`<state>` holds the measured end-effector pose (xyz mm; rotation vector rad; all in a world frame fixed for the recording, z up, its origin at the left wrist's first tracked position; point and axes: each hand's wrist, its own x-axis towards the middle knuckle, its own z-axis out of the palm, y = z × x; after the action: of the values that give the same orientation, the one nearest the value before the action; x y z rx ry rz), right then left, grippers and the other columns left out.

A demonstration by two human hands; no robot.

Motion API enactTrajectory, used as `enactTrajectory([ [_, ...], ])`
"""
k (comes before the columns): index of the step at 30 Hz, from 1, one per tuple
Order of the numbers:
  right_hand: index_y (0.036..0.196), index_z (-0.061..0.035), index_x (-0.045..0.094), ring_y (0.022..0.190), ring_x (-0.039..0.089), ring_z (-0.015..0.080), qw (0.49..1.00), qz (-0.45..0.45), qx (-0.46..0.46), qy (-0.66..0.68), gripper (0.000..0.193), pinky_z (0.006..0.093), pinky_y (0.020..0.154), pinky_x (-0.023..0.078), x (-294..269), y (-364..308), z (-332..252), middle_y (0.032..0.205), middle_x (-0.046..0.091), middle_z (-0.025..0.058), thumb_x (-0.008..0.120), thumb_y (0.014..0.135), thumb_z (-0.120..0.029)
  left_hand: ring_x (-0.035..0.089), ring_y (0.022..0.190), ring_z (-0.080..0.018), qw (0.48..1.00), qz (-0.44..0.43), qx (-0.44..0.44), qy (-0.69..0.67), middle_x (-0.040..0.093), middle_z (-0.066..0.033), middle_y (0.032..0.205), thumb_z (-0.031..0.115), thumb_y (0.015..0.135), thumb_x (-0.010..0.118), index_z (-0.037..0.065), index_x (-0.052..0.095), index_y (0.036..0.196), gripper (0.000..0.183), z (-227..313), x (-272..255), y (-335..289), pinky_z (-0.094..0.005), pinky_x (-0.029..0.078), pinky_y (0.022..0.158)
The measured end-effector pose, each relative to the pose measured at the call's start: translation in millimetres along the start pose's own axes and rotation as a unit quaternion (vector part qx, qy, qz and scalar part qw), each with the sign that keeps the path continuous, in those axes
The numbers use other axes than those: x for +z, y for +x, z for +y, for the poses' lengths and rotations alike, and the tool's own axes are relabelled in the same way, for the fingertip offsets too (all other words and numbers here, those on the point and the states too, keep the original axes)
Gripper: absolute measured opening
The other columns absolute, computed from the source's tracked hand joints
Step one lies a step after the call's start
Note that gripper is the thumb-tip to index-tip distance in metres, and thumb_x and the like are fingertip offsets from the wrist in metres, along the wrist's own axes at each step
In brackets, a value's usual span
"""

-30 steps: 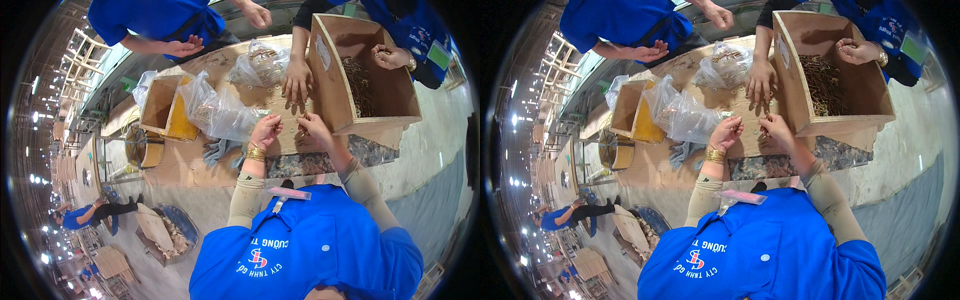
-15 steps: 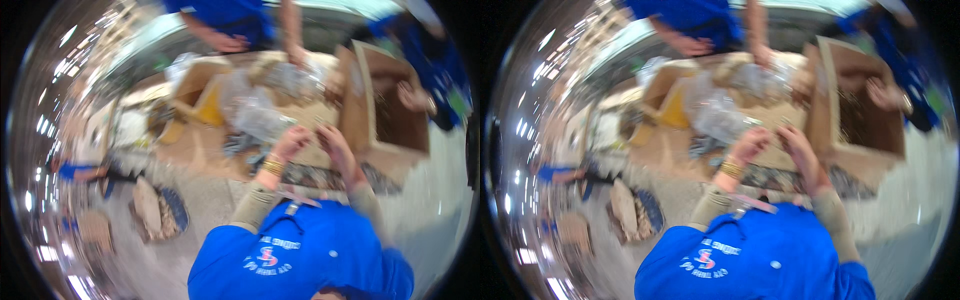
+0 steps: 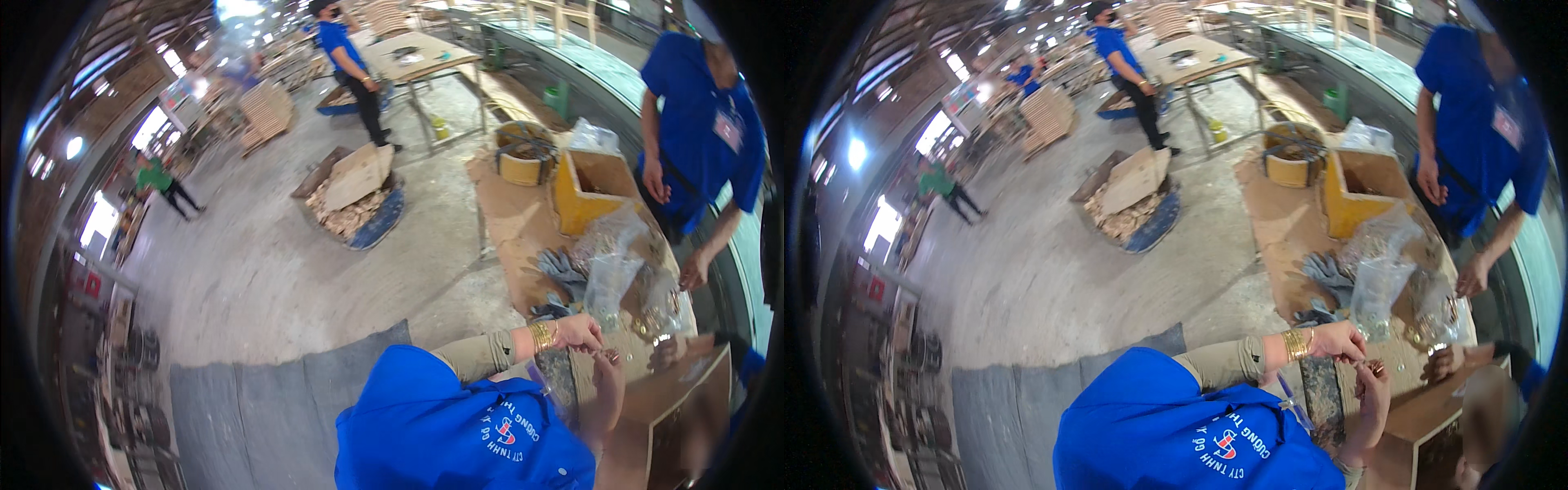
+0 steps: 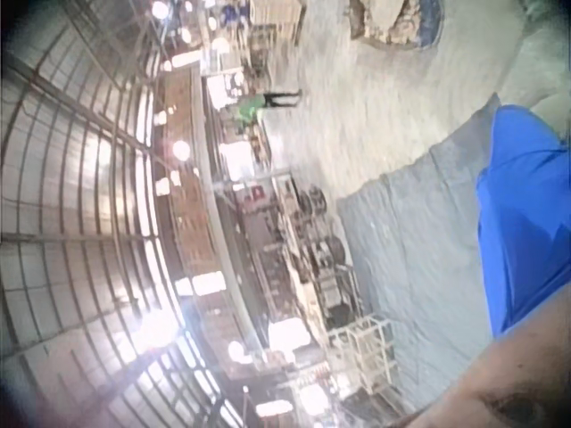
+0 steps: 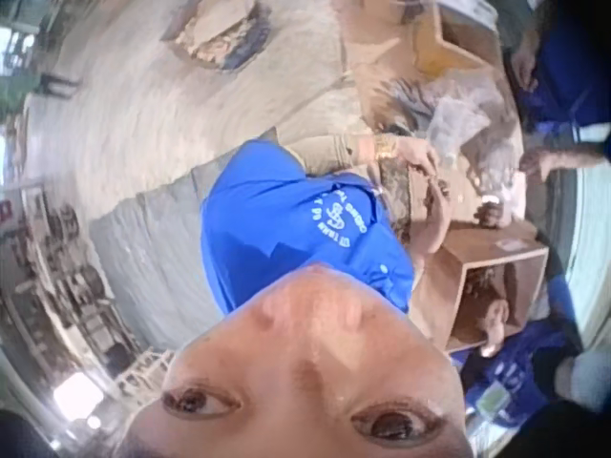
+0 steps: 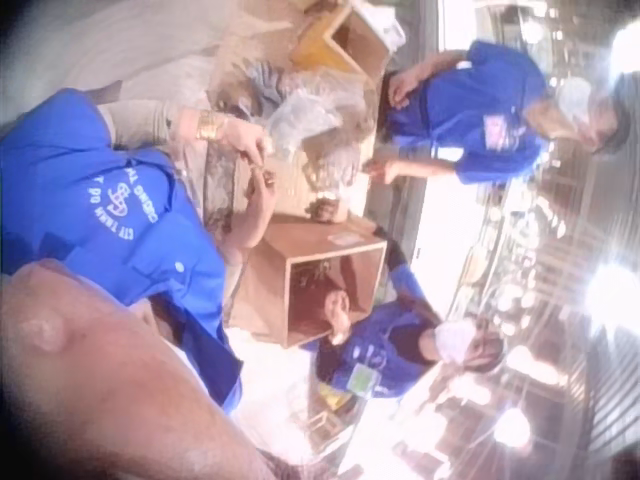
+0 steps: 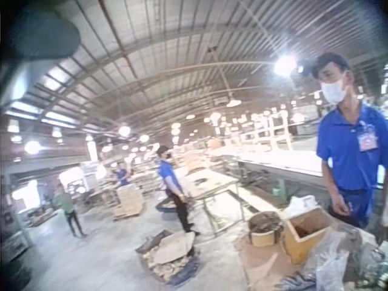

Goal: The person sorts small metal hardware components, such as screws and washers, from a wooden box into plastic bags. They handle the items by hand, picking them up and placing them into separate containers.

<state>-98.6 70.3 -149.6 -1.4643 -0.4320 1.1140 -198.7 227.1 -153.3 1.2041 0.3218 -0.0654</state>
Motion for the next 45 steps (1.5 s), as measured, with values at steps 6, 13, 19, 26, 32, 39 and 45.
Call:
enactTrajectory([
  [6,0.08,-0.0108,0.047,0.039,0.036,0.0045,0.994,-0.077,0.041,0.064,0.016,0.0183,0.034,0.027,13,8,15,0.052,0.042,-0.0034,0.057,0.083,-0.023,0.051,0.05,-0.007,0.998,0.021,0.065,0.01,0.058,-0.0028,0.063,0.006,0.072,0.063,0.001,0.061,0.079,0.009,1,0,-38,-0.0194,0.038,0.042],
  [13,0.079,-0.0093,0.048,0.041,0.036,0.0055,0.968,-0.087,0.026,0.234,0.025,0.0174,0.035,0.027,10,2,46,0.061,0.047,-0.001,0.049,0.087,-0.033,0.05,0.05,-0.0076,0.997,-0.039,0.059,-0.042,0.058,-0.0046,0.063,0.005,0.071,0.061,-0.001,0.061,0.081,0.011,11,-21,-55,-0.0202,0.038,0.043],
  [19,0.08,-0.0082,0.051,0.043,0.038,0.0024,0.995,0.039,-0.003,0.088,0.012,0.015,0.036,0.028,32,-37,0,0.061,0.049,-0.0015,0.058,0.082,-0.018,0.05,0.05,-0.0077,0.991,-0.097,0.057,0.068,0.058,-0.0041,0.062,0.006,0.071,0.061,-0.001,0.062,0.079,0.011,27,1,-34,-0.0206,0.038,0.045],
  [26,0.076,-0.005,0.051,0.04,0.039,0.0034,0.983,0.092,-0.153,0.034,0.01,0.0161,0.034,0.027,20,-88,-52,0.055,0.048,-0.0013,0.06,0.076,-0.009,0.05,0.052,-0.0069,0.961,-0.253,0.091,0.067,0.059,-0.0029,0.066,0.009,0.072,0.063,0.001,0.063,0.082,0.013,72,54,-11,-0.0193,0.037,0.045],
  [32,0.073,-0.0054,0.052,0.045,0.041,0.0038,0.984,0.132,-0.104,0.062,0.007,0.0181,0.038,0.028,15,-113,-85,0.058,0.049,-0.0004,0.056,0.072,-0.011,0.046,0.05,-0.0043,0.969,-0.226,0.062,0.079,0.057,-0.0021,0.07,0.013,0.073,0.064,0.004,0.059,0.096,0.025,109,75,-11,-0.0178,0.034,0.043],
  [39,0.076,-0.0045,0.052,0.042,0.044,0.0027,0.913,0.302,-0.241,0.133,0.007,0.0148,0.037,0.033,-39,-180,-105,0.06,0.057,0.0041,0.057,0.072,-0.004,0.057,0.058,-0.0075,0.969,-0.244,-0.021,0.03,0.06,-0.006,0.073,0.007,0.082,0.055,-0.002,0.058,0.092,0.014,124,130,63,-0.0159,0.046,0.048],
  [45,0.081,-0.0028,0.057,0.043,0.045,0.0019,0.842,0.458,-0.279,0.063,0.011,0.0146,0.036,0.033,-86,-208,-114,0.06,0.058,0.0024,0.06,0.079,-0.012,0.062,0.081,-0.0184,0.923,-0.378,-0.075,-0.001,0.061,-0.0136,0.088,0.001,0.081,0.052,-0.008,0.054,0.1,0.021,137,193,97,-0.0235,0.052,0.075],
])
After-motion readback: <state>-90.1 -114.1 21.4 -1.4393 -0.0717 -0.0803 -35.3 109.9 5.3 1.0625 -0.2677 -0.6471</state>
